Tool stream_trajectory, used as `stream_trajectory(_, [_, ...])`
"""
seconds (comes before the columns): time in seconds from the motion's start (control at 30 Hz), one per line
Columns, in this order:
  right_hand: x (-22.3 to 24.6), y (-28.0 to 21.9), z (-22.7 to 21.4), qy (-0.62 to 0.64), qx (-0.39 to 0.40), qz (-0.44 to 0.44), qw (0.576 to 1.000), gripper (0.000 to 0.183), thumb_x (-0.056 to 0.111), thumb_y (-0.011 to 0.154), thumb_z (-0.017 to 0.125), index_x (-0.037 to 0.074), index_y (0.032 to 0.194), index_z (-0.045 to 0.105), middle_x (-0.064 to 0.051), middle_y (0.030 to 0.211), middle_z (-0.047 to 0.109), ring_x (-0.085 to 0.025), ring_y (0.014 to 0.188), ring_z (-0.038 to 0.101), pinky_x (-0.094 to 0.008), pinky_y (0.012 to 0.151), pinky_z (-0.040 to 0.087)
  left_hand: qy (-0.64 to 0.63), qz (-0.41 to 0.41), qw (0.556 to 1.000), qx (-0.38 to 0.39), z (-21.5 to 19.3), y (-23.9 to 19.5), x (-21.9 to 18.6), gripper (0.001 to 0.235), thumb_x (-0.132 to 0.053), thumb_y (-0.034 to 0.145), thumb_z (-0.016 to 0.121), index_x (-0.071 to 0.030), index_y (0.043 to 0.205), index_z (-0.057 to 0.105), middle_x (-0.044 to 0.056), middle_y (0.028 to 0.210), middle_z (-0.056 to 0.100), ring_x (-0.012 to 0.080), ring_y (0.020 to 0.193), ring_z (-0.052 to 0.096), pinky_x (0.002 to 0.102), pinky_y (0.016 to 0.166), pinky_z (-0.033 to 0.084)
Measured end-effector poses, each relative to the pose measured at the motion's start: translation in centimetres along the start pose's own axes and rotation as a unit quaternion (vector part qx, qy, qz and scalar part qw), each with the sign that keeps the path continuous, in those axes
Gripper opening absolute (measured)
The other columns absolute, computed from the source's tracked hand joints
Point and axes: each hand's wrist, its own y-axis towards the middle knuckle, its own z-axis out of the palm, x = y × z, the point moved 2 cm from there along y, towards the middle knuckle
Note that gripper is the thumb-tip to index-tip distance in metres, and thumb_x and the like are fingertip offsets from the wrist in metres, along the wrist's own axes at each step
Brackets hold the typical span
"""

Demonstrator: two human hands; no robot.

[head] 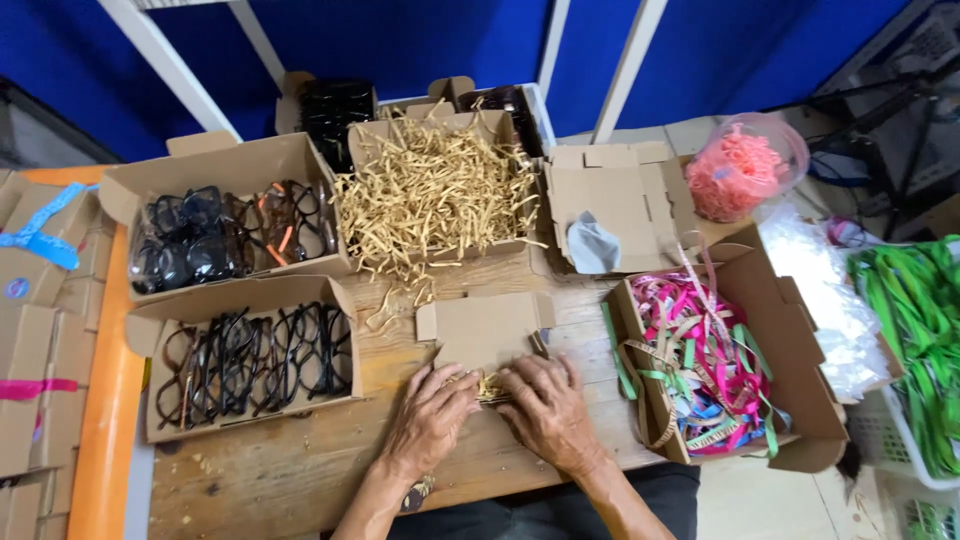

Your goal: The person wipes the surface of a flat cardboard piece with a cloth and then folds it into a small box, placing some items inside before closing it.

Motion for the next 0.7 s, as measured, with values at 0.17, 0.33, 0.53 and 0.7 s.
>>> stream_trajectory(0.17, [0.1,0.1,0.5,0.023,-0.031,0.035,0.999,0.054,0.055,0.101,0.054,0.012,0.132,0.061,-0.012,0.136,0.063,-0.029,0.127,0.063,-0.055,0.119,0.021,-0.003,0.001,1.000,0.019,-0.1,-0.3,0.0,0.024,-0.019,0.092,0.077,-0.009,0.114,0.073,0.003,0.126,0.075,0.0258,0.117,0.064,0.048,0.101,0.043])
stream_trajectory(0.33, [1.0,8.4,0.9,0.141,0.040,0.006,0.989,0.048,0.041,0.109,0.041,0.001,0.123,0.062,-0.020,0.127,0.063,-0.036,0.118,0.062,-0.054,0.104,0.042,-0.013,0.028,1.000,0.000,-2.4,1.3,-1.1,0.011,-0.001,0.090,0.065,-0.005,0.098,0.070,0.009,0.098,0.073,0.0300,0.104,0.064,0.052,0.114,0.039])
stream_trajectory(0.53, [-0.1,14.7,11.6,0.112,0.277,-0.037,0.954,0.044,0.047,0.108,0.037,0.020,0.122,0.069,-0.006,0.109,0.053,-0.022,0.103,0.052,-0.056,0.098,0.037,0.037,0.030,0.999,0.003,-1.7,0.1,-0.5,0.017,-0.010,0.093,0.070,-0.006,0.109,0.072,0.007,0.115,0.076,0.0243,0.118,0.064,0.047,0.103,0.040])
stream_trajectory(0.7, [0.3,16.5,13.4,0.120,0.293,-0.038,0.948,0.036,0.043,0.106,0.050,0.017,0.125,0.066,-0.002,0.127,0.062,-0.020,0.111,0.061,-0.053,0.108,0.031,0.039,0.021,0.999,-0.005,-1.5,-0.1,-0.4,0.021,-0.010,0.095,0.068,-0.007,0.116,0.072,0.006,0.108,0.078,0.0254,0.107,0.065,0.048,0.104,0.040])
